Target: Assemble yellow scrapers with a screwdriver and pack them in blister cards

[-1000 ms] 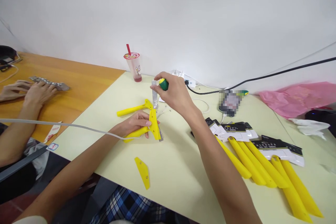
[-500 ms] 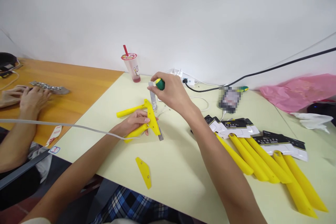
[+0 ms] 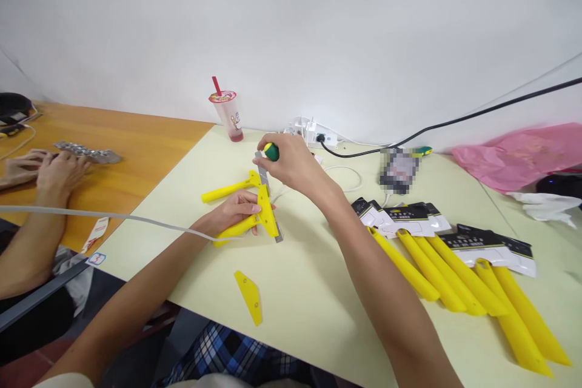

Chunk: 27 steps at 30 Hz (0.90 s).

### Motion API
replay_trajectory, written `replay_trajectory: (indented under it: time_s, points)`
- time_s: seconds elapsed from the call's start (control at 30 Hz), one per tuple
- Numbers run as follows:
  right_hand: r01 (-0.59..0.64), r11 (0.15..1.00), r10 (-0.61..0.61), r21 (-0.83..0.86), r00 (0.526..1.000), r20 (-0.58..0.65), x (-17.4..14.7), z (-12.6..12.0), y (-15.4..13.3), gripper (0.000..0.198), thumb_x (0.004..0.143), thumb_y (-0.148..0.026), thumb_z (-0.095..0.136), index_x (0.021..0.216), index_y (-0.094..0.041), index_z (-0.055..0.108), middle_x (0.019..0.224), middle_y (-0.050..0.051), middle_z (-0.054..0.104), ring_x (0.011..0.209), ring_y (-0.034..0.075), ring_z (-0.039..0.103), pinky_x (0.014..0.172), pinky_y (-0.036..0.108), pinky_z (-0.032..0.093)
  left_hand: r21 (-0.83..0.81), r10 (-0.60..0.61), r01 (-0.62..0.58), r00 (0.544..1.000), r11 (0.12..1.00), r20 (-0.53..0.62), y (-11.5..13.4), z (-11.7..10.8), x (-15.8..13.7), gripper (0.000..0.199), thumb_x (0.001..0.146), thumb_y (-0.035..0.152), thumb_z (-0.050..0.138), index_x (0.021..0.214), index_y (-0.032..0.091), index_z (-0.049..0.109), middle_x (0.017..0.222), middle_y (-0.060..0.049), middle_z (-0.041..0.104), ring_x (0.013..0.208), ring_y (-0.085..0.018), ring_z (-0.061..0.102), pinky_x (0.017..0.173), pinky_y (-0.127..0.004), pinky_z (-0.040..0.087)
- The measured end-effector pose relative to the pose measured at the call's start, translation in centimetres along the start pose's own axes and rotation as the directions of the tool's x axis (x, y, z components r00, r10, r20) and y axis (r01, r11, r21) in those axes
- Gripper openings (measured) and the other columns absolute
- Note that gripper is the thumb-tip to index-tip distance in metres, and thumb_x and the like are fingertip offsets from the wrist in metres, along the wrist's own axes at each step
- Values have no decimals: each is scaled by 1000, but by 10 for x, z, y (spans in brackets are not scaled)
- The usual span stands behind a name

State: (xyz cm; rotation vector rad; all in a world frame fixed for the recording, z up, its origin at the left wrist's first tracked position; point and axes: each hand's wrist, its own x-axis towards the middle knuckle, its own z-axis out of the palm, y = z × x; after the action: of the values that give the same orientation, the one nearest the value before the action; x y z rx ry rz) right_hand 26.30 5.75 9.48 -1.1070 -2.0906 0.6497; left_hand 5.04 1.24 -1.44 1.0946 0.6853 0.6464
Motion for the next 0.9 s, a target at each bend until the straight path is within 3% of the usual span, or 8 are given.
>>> replay_trajectory:
  time_s: [0.3, 0.43, 0.57, 0.7, 0.8, 0.9]
  points:
    - [-1, 1000, 1, 1, 1000, -4, 0, -2, 3, 16, 94, -35, 74, 103, -21, 79, 73, -1, 65, 64, 15, 56, 67, 32, 47, -14, 16, -16, 1000, 1000, -7, 3, 4, 0, 35, 80, 43, 92, 98, 13, 89, 99, -17, 83, 77, -23, 75, 57, -29, 64]
    - [8, 1000, -8, 8, 1000, -8, -1, -1, 3, 21, 96, -40, 73, 107, -23, 80, 77, 0, 69, 62, 15, 55, 63, 30, 46, -19, 12, -12, 1000, 1000, -27, 2, 2, 0, 34, 79, 43, 93, 96, 14, 88, 103, -18, 83, 80, -24, 76, 60, -30, 64]
    - [42, 999, -42, -12, 999, -14, -2, 0, -1, 19, 95, -37, 74, 104, -22, 80, 79, 1, 70, 70, 17, 58, 69, 31, 47, -21, 26, -26, 999, 999, -36, 1, -1, 0, 34, 78, 44, 93, 93, 13, 87, 105, -18, 82, 80, -25, 76, 59, -30, 64]
    - [29, 999, -28, -27, 999, 27, -2, 3, -6, 15, 95, -33, 75, 99, -19, 79, 79, 1, 68, 69, 16, 59, 67, 30, 47, -28, 40, -42, 998, 999, -48, 3, 1, 0, 35, 79, 42, 92, 94, 12, 86, 97, -17, 81, 77, -23, 75, 57, -30, 64]
    - [-5, 1000, 7, -23, 997, 77, -3, 3, -7, 12, 94, -30, 75, 95, -19, 77, 79, 2, 69, 64, 14, 59, 59, 28, 44, -40, 56, -59, 996, 997, -66, 4, 2, 0, 33, 78, 41, 93, 90, 11, 85, 85, -13, 78, 69, -20, 73, 58, -30, 66]
    - [-47, 999, 48, -9, 989, 138, -3, 3, -7, 10, 93, -29, 76, 92, -18, 76, 79, 2, 70, 58, 13, 59, 50, 26, 41, -42, 64, -68, 994, 997, -93, 4, 2, 0, 34, 78, 41, 93, 90, 10, 84, 86, -13, 79, 70, -20, 73, 58, -30, 65]
